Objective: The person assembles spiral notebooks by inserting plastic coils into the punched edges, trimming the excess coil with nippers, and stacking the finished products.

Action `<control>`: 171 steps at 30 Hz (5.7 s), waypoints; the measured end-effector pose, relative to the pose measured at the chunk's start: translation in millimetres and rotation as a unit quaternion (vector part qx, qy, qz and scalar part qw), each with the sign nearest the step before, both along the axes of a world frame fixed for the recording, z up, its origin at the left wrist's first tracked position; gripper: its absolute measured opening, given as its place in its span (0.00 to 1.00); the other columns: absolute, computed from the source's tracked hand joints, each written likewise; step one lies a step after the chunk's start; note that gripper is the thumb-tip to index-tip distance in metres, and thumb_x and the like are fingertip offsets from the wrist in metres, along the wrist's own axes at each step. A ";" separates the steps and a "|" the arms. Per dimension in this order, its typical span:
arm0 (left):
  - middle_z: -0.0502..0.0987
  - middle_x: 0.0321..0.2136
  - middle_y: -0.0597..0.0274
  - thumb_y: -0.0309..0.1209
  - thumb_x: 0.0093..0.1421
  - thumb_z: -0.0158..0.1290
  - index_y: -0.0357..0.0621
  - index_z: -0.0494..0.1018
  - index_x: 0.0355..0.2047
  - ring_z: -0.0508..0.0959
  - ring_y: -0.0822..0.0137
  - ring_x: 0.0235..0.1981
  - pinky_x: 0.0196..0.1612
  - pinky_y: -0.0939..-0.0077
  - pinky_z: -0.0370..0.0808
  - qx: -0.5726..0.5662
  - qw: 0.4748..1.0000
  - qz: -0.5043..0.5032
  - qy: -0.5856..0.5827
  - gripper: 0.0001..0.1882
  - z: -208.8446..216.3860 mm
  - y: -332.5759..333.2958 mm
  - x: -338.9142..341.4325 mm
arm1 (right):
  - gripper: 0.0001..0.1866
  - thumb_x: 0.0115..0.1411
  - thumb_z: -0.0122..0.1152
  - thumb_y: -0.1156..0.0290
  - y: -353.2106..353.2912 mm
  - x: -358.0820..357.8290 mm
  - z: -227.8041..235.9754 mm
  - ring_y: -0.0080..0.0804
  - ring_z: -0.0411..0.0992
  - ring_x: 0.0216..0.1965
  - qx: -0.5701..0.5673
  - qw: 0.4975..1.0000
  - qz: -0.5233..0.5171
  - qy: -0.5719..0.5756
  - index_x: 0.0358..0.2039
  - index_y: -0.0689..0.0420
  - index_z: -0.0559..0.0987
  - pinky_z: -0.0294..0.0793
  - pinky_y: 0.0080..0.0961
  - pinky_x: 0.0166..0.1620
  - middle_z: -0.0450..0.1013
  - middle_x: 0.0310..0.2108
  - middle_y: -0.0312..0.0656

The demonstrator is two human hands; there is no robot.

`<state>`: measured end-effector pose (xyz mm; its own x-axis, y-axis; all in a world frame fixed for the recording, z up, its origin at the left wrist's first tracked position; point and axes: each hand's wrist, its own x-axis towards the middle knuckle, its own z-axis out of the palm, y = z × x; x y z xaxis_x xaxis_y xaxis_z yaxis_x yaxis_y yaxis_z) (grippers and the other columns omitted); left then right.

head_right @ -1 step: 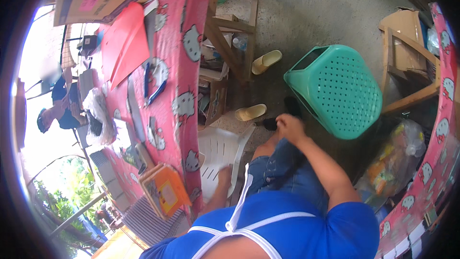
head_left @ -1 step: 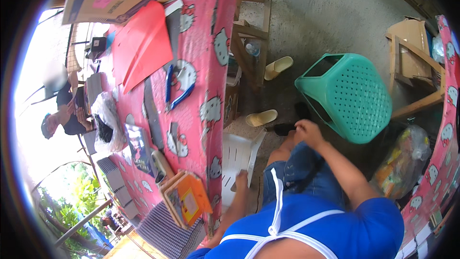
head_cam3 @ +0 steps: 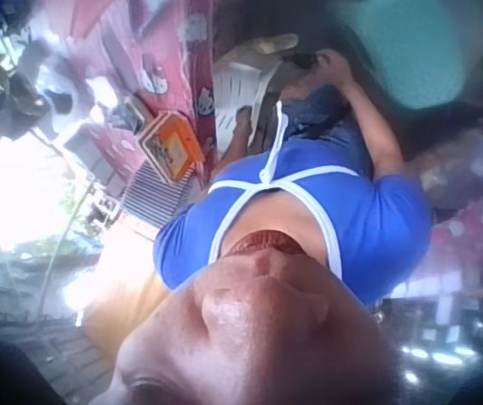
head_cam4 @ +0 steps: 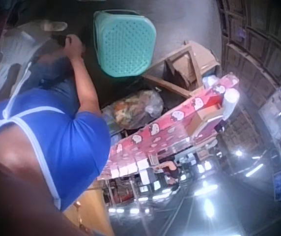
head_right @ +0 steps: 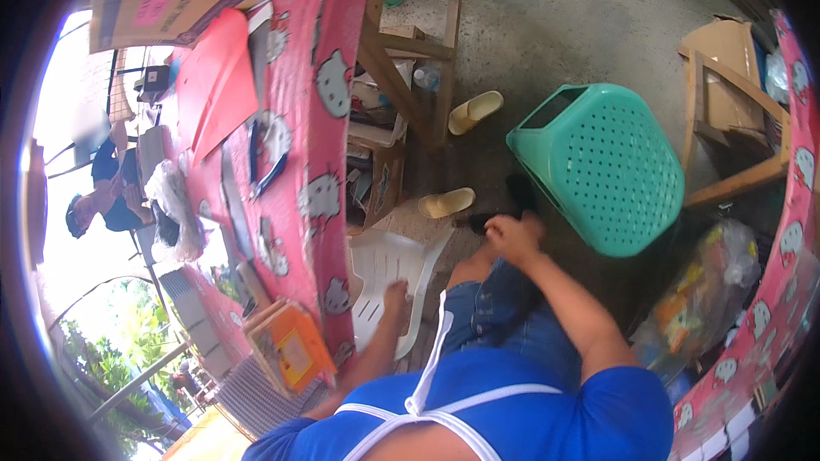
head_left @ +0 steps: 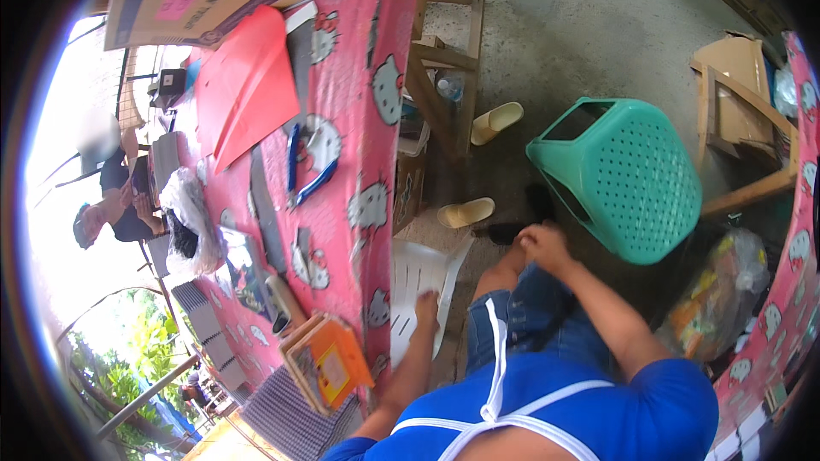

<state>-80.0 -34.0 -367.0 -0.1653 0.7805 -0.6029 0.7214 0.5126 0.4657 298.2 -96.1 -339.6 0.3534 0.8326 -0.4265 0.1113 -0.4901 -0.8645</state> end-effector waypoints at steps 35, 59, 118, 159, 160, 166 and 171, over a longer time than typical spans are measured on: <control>0.74 0.35 0.51 0.29 0.55 0.55 0.32 0.69 0.40 0.76 0.52 0.35 0.43 0.54 0.75 0.134 0.912 0.306 -0.238 0.15 -327.6 466.8 252.8 | 0.12 0.64 0.52 0.75 70.2 -8.6 -152.6 0.28 0.72 0.42 0.002 0.822 -0.230 0.522 0.47 0.63 0.72 0.70 0.26 0.48 0.73 0.44 0.44; 0.73 0.33 0.56 0.34 0.62 0.50 0.37 0.68 0.35 0.75 0.52 0.33 0.39 0.50 0.75 -0.141 0.861 0.344 -0.348 0.11 -294.1 493.6 208.5 | 0.11 0.64 0.51 0.74 60.4 -9.3 -144.8 0.25 0.71 0.40 -0.028 0.833 -0.211 0.511 0.47 0.62 0.72 0.70 0.23 0.47 0.72 0.43 0.41; 0.65 0.58 0.48 0.37 0.63 0.51 0.38 0.52 0.65 0.66 0.59 0.59 0.60 0.65 0.62 0.214 0.902 -0.103 -0.360 0.34 395.3 74.7 166.2 | 0.14 0.60 0.59 0.65 380.3 14.7 355.8 0.33 0.76 0.30 0.325 0.891 0.270 -0.166 0.43 0.60 0.75 0.73 0.27 0.37 0.76 0.28 0.42; 0.64 0.58 0.54 0.54 0.63 0.30 0.46 0.60 0.60 0.65 0.52 0.58 0.57 0.47 0.64 0.265 0.391 0.737 -0.483 0.33 117.4 -64.8 -58.1 | 0.11 0.61 0.58 0.63 563.7 -54.7 320.6 0.16 0.69 0.21 0.099 0.941 0.316 -0.069 0.38 0.57 0.79 0.67 0.16 0.20 0.76 0.26 0.34; 0.64 0.58 0.54 0.54 0.63 0.30 0.46 0.60 0.60 0.65 0.52 0.58 0.57 0.47 0.64 0.265 0.392 0.738 -0.481 0.33 117.3 -64.5 -57.5 | 0.11 0.61 0.58 0.63 563.8 -52.7 321.3 0.16 0.69 0.21 0.095 0.943 0.313 -0.059 0.38 0.57 0.78 0.66 0.16 0.20 0.76 0.26 0.34; 0.64 0.57 0.54 0.54 0.63 0.30 0.46 0.60 0.60 0.66 0.51 0.58 0.57 0.47 0.64 0.267 0.392 0.738 -0.480 0.33 119.1 -66.2 -57.9 | 0.16 0.57 0.63 0.60 569.3 -34.8 313.2 0.29 0.74 0.30 0.163 0.895 0.283 -0.303 0.42 0.56 0.77 0.73 0.26 0.31 0.77 0.30 0.38; 0.64 0.57 0.54 0.54 0.63 0.29 0.46 0.60 0.60 0.66 0.51 0.58 0.57 0.47 0.65 0.267 0.391 0.739 -0.480 0.33 117.7 -68.2 -57.7 | 0.20 0.49 0.69 0.58 542.0 -58.0 303.3 0.43 0.74 0.39 0.324 0.752 0.355 -0.451 0.37 0.57 0.80 0.72 0.35 0.45 0.76 0.34 0.46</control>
